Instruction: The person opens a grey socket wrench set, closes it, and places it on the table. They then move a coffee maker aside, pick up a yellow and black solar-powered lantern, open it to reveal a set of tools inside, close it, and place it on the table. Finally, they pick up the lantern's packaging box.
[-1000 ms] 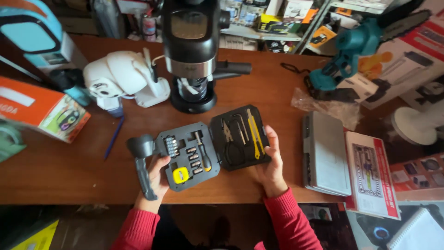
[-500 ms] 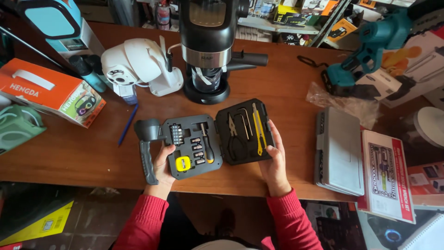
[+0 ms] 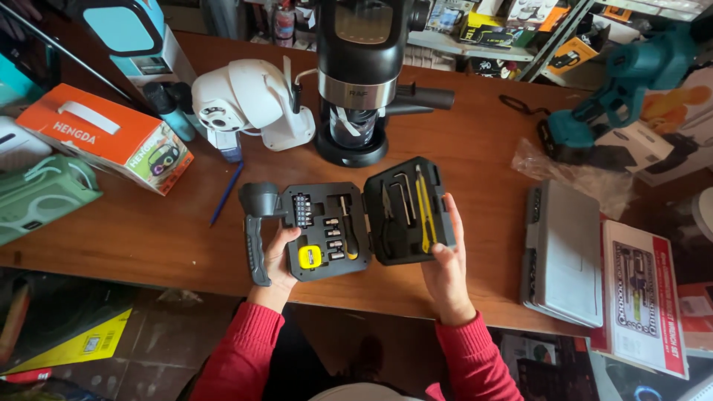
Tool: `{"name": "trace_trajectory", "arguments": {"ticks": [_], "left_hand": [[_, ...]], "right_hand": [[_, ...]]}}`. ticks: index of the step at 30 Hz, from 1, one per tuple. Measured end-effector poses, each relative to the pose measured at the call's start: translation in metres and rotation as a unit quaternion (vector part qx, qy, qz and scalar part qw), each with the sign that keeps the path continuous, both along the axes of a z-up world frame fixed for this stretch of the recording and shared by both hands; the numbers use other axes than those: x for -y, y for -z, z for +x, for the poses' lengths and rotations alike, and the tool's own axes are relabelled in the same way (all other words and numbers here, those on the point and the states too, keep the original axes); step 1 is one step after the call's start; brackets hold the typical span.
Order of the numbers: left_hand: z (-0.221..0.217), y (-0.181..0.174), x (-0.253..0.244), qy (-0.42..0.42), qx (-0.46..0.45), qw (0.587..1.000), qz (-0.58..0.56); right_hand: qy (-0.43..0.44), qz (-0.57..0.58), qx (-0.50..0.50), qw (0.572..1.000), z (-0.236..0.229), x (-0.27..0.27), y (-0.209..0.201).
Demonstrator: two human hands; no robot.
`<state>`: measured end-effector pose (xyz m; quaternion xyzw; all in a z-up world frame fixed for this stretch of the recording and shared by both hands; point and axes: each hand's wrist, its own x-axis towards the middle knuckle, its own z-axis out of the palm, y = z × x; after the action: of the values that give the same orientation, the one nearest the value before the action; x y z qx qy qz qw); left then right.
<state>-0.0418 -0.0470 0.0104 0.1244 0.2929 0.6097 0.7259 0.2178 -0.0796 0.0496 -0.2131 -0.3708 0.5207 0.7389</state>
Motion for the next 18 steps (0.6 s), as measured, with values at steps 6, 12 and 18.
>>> {"name": "trace_trajectory", "arguments": {"ticks": [6,12,18], "left_hand": [[0.0,-0.009,-0.001,0.006,0.0,1.0,0.009],[-0.003,-0.006,0.0,0.031,0.003,0.996,0.083],[-0.001,0.012,-0.001,0.072,0.013,0.987,0.14]], "right_hand": [[0.024,0.012,0.178,0.984,-0.01,0.002,-0.026],[0.036,0.039,0.393,0.918,-0.041,0.005,-0.064],[0.065,0.132,0.541,0.828,-0.065,-0.001,-0.07]]}}
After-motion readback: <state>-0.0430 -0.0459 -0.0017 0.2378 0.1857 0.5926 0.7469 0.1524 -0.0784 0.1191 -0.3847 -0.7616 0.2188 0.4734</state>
